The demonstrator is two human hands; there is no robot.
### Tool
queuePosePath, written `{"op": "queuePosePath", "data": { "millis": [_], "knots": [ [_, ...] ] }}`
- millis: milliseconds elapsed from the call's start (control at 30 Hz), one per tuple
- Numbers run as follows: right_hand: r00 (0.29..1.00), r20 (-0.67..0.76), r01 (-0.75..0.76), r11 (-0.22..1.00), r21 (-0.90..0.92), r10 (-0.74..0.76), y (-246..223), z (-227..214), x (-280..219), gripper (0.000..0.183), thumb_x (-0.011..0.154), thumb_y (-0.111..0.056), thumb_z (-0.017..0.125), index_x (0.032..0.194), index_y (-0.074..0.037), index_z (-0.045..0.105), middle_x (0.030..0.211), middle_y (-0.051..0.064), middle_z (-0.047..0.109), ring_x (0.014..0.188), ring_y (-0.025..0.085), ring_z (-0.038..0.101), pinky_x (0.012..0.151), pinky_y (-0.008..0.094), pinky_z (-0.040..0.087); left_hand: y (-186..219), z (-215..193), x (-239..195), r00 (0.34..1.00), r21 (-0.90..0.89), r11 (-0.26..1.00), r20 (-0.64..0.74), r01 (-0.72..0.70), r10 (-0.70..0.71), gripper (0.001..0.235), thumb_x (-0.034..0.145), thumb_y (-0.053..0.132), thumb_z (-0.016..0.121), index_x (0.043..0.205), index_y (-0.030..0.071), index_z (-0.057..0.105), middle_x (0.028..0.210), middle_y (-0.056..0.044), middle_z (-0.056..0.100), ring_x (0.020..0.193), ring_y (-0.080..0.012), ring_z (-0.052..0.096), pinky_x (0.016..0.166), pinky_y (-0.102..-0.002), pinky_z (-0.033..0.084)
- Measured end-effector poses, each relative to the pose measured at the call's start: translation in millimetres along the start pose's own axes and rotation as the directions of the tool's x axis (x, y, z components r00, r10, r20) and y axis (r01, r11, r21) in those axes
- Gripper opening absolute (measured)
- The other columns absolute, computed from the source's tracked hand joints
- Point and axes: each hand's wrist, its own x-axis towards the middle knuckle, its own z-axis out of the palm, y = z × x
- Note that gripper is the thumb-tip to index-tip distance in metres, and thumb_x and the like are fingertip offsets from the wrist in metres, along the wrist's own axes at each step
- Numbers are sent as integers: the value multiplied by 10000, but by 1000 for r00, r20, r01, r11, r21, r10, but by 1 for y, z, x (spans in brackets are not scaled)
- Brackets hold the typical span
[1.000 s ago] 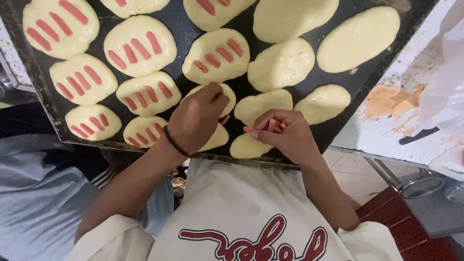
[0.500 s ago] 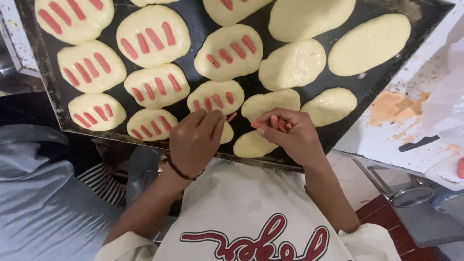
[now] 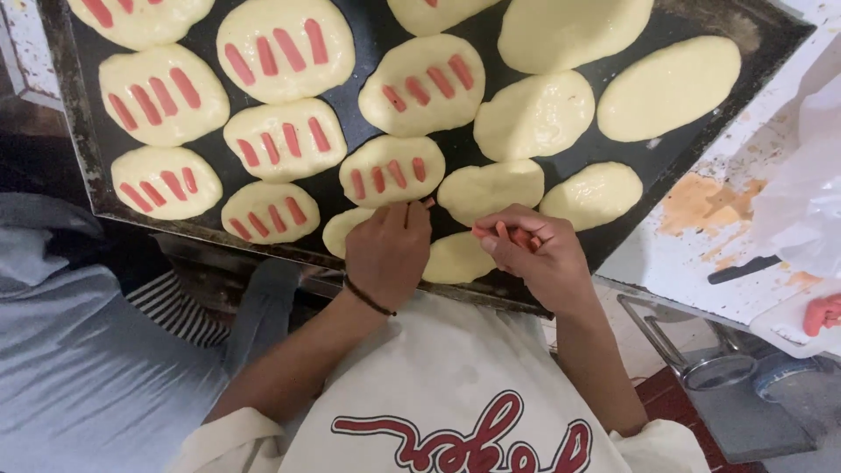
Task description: Placing small strips of sausage onto individual pieces of dough on a baking tray in a bakery kitchen.
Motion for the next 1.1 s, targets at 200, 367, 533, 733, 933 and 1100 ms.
{"op": "queuePosePath", "data": {
  "millis": [200,367,533,733,933,1100],
  "knots": [
    [997,54,62,996,-65,-58,7,-7,-3,132,721,79,593,852,90,606,584,111,477,451,96,437,408,224,419,0,-34,3,977,-275,951,-118,140,-178,158,663,117,671,582,110,536,464,32,425,386,-109,475,379,-170,414],
    [995,79,-58,998,28,56,6,-4,-4,154,770,47,542,914,74,590,612,108,480,464,118,465,376,197,383,-35,-50,-31,873,-410,830,-138,379,-467,105,695,37,658,657,84,573,529,-38,503,463,-201,533,483,-243,463],
    [978,152,-145,989,-1,143,3,7,-1,143,809,3,514,916,82,565,579,83,449,477,111,452,378,174,346,-32,-51,-59,750,-456,668,-1,588,-661,136,675,-6,706,633,44,586,546,-62,581,491,-200,574,451,-257,457],
    [958,226,-155,983,-101,174,0,17,0,107,739,39,562,833,80,592,469,112,477,412,108,424,371,181,317,-25,-35,-67,727,-536,643,-75,547,-682,81,701,-19,677,720,26,613,612,-80,604,535,-213,604,483,-272,480],
    [960,219,-141,976,-165,176,14,30,2,208,638,42,666,843,48,632,476,76,460,401,83,409,450,200,433,-30,-23,-71,721,-529,627,-41,572,-692,64,698,-5,673,691,31,620,606,-40,559,506,-179,590,480,-238,482],
    [956,243,-83,946,-313,164,5,61,2,209,711,-8,612,917,-20,648,590,57,480,531,94,468,500,208,404,-46,-52,-82,685,-621,504,74,600,-725,86,787,11,523,834,47,586,590,-68,463,480,-189,469,488,-292,421]
  ]
}}
